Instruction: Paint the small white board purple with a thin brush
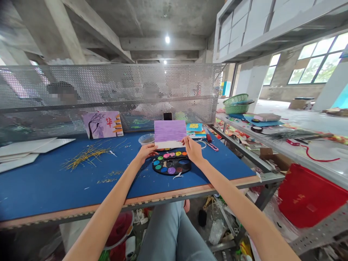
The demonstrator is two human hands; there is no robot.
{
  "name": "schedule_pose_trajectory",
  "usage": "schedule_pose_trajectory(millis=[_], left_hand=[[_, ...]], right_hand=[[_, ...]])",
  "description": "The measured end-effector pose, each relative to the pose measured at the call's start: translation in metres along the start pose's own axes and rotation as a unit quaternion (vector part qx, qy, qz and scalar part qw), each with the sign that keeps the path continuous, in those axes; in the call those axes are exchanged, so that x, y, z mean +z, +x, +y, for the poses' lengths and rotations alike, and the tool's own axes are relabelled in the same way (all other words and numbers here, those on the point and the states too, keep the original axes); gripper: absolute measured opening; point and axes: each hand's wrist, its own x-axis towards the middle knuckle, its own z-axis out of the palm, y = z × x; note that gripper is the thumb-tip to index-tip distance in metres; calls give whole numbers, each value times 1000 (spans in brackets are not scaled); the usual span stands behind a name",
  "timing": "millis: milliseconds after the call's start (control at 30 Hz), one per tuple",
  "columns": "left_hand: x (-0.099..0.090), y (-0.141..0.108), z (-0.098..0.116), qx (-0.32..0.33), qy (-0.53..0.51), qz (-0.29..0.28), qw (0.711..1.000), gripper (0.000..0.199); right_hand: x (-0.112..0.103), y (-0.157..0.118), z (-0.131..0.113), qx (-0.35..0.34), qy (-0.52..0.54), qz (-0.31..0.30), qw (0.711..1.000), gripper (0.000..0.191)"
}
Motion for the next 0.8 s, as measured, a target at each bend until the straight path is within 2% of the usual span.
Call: schedule_pose_trajectory(millis=[100, 267, 433, 800], left_hand=[[0, -1, 2, -1, -1, -1, 1000, 26], [0, -3, 3, -3, -2, 1, 1000, 26], [1, -3, 3, -4, -5, 4, 1000, 26], [0, -2, 1, -1, -5, 7, 1000, 26]], right_hand=[[0, 0, 0, 4, -6, 12, 1000, 61], [0, 0, 0, -6, -6, -11, 1000, 57], [0, 1, 2, -1, -13, 2, 1000, 58], [0, 1, 2, -4, -11, -14, 1000, 59]])
